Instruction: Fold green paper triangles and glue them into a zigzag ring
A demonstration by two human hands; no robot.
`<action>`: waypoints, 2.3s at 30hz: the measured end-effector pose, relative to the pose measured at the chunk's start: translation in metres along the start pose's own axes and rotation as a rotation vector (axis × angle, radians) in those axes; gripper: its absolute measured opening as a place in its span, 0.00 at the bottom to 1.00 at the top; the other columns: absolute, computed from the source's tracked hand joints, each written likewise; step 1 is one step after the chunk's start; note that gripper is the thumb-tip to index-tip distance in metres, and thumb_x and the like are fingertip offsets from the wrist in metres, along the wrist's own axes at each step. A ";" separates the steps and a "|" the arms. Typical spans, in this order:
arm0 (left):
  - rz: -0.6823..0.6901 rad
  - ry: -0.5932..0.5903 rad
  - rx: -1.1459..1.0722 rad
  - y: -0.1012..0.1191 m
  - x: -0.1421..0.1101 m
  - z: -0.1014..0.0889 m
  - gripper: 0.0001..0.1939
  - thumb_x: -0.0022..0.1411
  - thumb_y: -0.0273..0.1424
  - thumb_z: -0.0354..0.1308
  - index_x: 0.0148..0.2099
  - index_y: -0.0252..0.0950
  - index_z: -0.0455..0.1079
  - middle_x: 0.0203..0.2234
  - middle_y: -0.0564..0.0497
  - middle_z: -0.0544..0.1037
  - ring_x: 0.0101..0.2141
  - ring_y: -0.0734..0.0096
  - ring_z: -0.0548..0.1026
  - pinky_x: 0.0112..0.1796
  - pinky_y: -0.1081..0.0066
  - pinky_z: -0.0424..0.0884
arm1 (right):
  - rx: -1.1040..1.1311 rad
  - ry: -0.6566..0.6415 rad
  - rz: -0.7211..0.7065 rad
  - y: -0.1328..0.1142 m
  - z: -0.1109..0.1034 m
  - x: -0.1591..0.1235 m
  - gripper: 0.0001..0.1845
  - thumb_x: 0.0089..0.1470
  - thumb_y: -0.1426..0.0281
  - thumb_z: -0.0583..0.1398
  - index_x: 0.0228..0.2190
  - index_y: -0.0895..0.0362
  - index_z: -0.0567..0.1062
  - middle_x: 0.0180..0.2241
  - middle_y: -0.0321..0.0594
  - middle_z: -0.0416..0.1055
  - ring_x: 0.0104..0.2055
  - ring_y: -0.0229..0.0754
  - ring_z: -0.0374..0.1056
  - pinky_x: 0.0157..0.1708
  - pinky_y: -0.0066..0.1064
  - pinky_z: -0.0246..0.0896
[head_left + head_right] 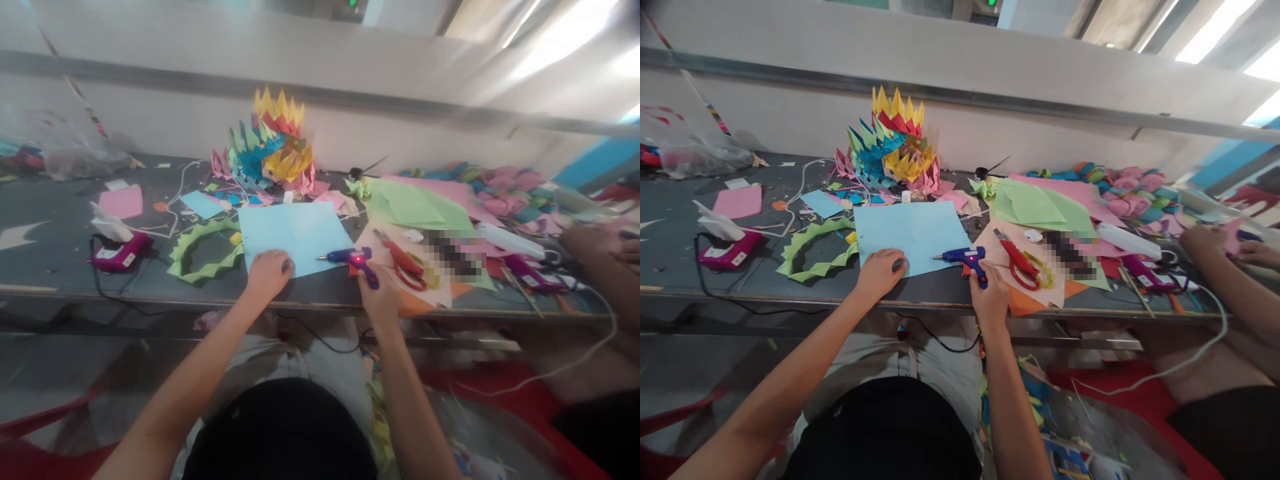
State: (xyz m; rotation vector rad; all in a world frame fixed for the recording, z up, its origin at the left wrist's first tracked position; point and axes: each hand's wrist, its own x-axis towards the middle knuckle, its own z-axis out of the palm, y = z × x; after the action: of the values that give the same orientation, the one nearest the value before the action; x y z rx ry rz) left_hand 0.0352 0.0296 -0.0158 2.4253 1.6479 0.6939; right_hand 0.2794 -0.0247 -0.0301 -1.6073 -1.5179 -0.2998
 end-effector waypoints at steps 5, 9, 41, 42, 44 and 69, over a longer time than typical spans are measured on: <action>0.008 0.006 0.005 0.000 0.000 0.000 0.07 0.60 0.30 0.52 0.38 0.39 0.70 0.40 0.50 0.76 0.44 0.63 0.71 0.45 0.64 0.62 | -0.003 0.014 0.019 0.002 0.001 -0.001 0.14 0.54 0.65 0.54 0.39 0.58 0.73 0.41 0.48 0.74 0.44 0.47 0.70 0.44 0.41 0.65; -0.005 -0.009 0.004 0.000 0.000 0.000 0.07 0.60 0.30 0.52 0.39 0.39 0.70 0.40 0.49 0.76 0.44 0.63 0.71 0.45 0.65 0.62 | -0.015 0.028 0.037 0.002 0.002 -0.001 0.14 0.54 0.65 0.54 0.39 0.59 0.73 0.40 0.49 0.74 0.44 0.48 0.70 0.44 0.43 0.65; 0.014 0.023 0.016 -0.001 0.000 0.002 0.07 0.60 0.30 0.52 0.38 0.39 0.71 0.39 0.50 0.77 0.43 0.63 0.72 0.44 0.65 0.63 | -0.292 -0.088 0.387 0.034 -0.027 0.084 0.19 0.53 0.65 0.52 0.44 0.60 0.71 0.41 0.52 0.73 0.42 0.51 0.68 0.42 0.40 0.59; 0.020 0.028 0.017 -0.001 -0.001 0.002 0.07 0.60 0.30 0.52 0.38 0.38 0.71 0.39 0.50 0.77 0.43 0.63 0.72 0.44 0.65 0.63 | -0.326 -0.146 0.396 0.034 -0.022 0.095 0.20 0.54 0.66 0.51 0.45 0.61 0.70 0.42 0.52 0.73 0.43 0.51 0.68 0.42 0.39 0.58; 0.028 0.037 0.020 -0.001 -0.001 0.002 0.07 0.60 0.30 0.52 0.38 0.38 0.71 0.39 0.50 0.77 0.43 0.63 0.72 0.44 0.65 0.63 | -0.365 -0.229 0.394 0.036 -0.010 0.113 0.20 0.55 0.67 0.50 0.47 0.63 0.69 0.43 0.53 0.73 0.44 0.50 0.67 0.43 0.37 0.57; 0.023 0.028 0.015 -0.001 -0.001 0.003 0.08 0.60 0.30 0.52 0.39 0.38 0.72 0.41 0.50 0.77 0.44 0.62 0.72 0.44 0.63 0.64 | -0.251 -0.725 0.249 0.091 -0.052 0.109 0.17 0.49 0.62 0.59 0.39 0.59 0.76 0.36 0.42 0.76 0.34 0.40 0.71 0.32 0.26 0.60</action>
State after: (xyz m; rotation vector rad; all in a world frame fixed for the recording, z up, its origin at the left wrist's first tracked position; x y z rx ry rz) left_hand 0.0357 0.0294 -0.0189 2.4596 1.6437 0.7253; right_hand 0.4055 0.0249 0.0374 -2.2305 -1.8193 0.2801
